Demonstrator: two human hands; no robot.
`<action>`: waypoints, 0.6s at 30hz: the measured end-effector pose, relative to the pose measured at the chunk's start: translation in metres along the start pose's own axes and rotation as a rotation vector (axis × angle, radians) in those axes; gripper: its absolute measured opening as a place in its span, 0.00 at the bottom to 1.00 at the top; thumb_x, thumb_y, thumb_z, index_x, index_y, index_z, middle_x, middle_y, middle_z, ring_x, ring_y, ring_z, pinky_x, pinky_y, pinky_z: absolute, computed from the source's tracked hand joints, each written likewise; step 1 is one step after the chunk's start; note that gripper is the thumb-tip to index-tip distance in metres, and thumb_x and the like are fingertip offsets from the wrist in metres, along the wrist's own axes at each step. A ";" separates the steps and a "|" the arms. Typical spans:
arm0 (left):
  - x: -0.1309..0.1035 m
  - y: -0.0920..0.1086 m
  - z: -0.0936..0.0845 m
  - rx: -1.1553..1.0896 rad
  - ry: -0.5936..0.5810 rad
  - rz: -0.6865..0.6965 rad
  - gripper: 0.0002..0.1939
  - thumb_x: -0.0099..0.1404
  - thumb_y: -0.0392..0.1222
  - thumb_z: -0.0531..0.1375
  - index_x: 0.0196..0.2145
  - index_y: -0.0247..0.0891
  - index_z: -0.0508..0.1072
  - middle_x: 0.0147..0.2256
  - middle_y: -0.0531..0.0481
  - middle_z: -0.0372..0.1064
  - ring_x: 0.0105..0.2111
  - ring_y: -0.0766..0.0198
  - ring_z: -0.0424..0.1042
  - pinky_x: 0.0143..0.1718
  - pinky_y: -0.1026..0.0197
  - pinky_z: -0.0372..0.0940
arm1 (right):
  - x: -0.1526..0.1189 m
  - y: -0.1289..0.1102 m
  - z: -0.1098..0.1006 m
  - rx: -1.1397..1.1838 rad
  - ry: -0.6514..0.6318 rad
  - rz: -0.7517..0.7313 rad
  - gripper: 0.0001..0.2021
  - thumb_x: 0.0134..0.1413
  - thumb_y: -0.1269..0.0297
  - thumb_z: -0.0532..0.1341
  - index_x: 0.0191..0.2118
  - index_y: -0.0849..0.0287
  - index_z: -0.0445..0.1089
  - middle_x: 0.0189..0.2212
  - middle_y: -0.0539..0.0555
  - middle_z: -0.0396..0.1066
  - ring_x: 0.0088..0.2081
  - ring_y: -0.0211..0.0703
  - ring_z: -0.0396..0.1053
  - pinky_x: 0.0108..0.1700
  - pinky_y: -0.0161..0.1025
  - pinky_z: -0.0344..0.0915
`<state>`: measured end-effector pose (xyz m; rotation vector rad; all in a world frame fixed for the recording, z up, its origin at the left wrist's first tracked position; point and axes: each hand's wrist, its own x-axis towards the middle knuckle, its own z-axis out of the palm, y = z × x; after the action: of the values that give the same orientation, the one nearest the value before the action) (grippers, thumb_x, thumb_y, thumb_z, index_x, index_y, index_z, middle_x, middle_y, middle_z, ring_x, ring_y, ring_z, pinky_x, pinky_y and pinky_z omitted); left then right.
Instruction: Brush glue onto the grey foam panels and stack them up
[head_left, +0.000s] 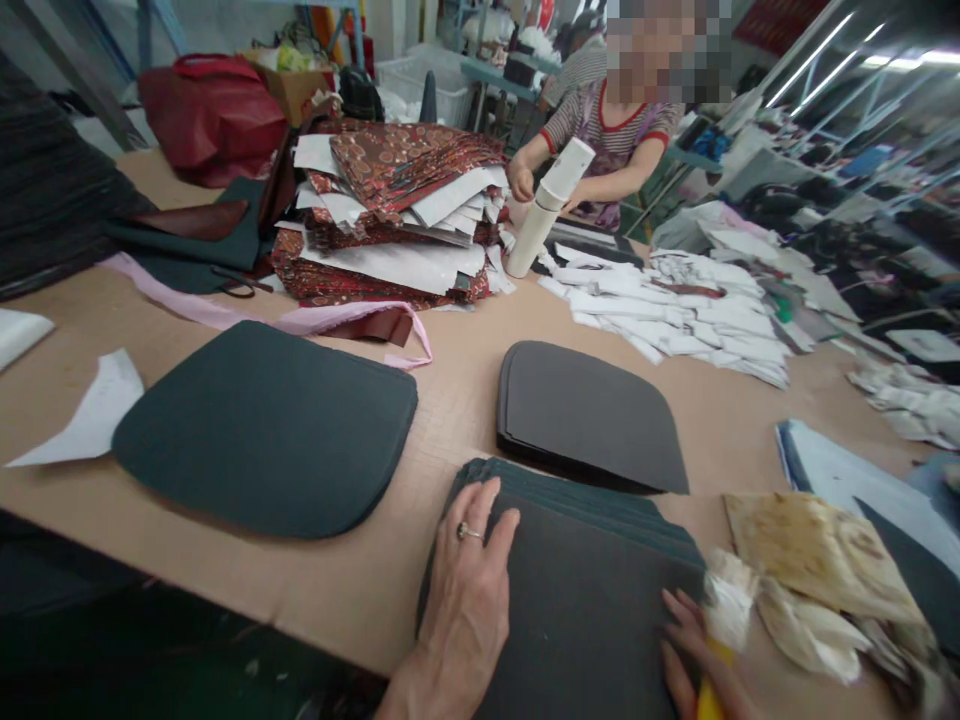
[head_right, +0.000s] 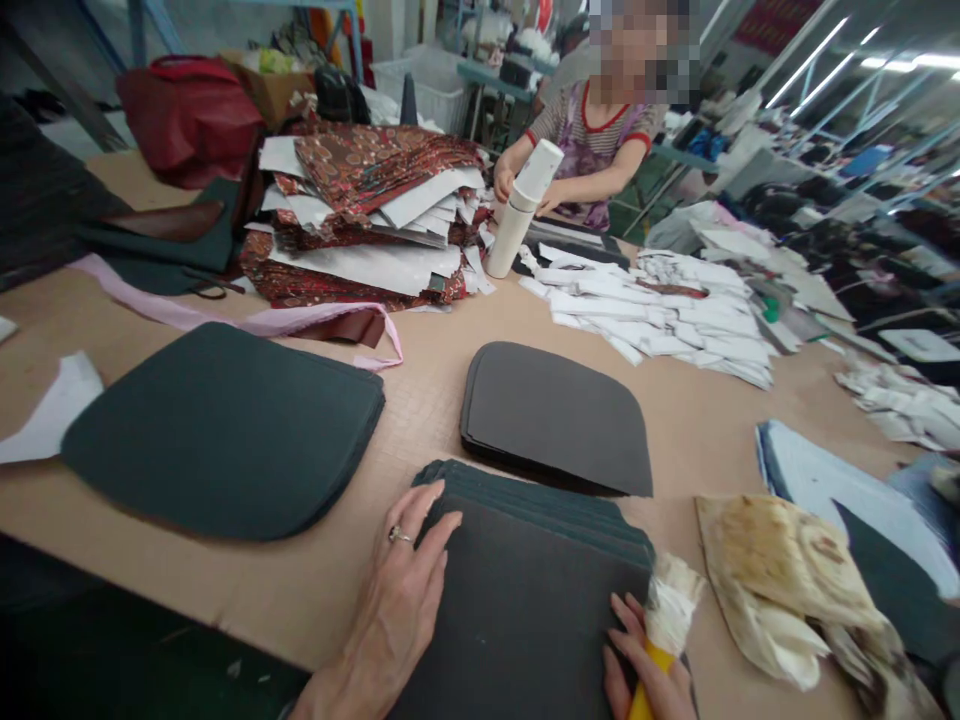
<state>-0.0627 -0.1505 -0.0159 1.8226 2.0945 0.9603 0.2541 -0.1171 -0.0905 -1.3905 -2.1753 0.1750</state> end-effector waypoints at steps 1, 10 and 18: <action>0.003 0.005 0.003 0.001 -0.039 0.063 0.23 0.58 0.24 0.48 0.49 0.38 0.66 0.56 0.42 0.58 0.56 0.52 0.57 0.51 0.48 0.64 | 0.000 -0.004 0.000 0.000 0.000 0.007 0.11 0.51 0.58 0.58 0.39 0.56 0.69 0.42 0.56 0.73 0.42 0.47 0.72 0.39 0.41 0.72; 0.021 0.024 0.031 0.119 -0.285 0.280 0.24 0.62 0.43 0.56 0.55 0.45 0.61 0.57 0.49 0.59 0.58 0.49 0.56 0.56 0.42 0.56 | 0.027 -0.040 -0.013 -0.055 0.008 -0.150 0.10 0.51 0.69 0.60 0.42 0.56 0.66 0.46 0.59 0.70 0.48 0.48 0.69 0.44 0.43 0.71; 0.022 0.019 0.040 0.351 -0.221 0.445 0.25 0.63 0.43 0.53 0.58 0.43 0.59 0.60 0.45 0.55 0.59 0.47 0.54 0.55 0.42 0.54 | 0.075 -0.107 -0.009 0.173 -0.241 -0.226 0.08 0.55 0.74 0.54 0.38 0.56 0.65 0.47 0.58 0.69 0.51 0.43 0.66 0.47 0.40 0.69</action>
<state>-0.0297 -0.1159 -0.0299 2.5108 1.8466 0.4496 0.1495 -0.1020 -0.0133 -1.0644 -2.4287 0.4551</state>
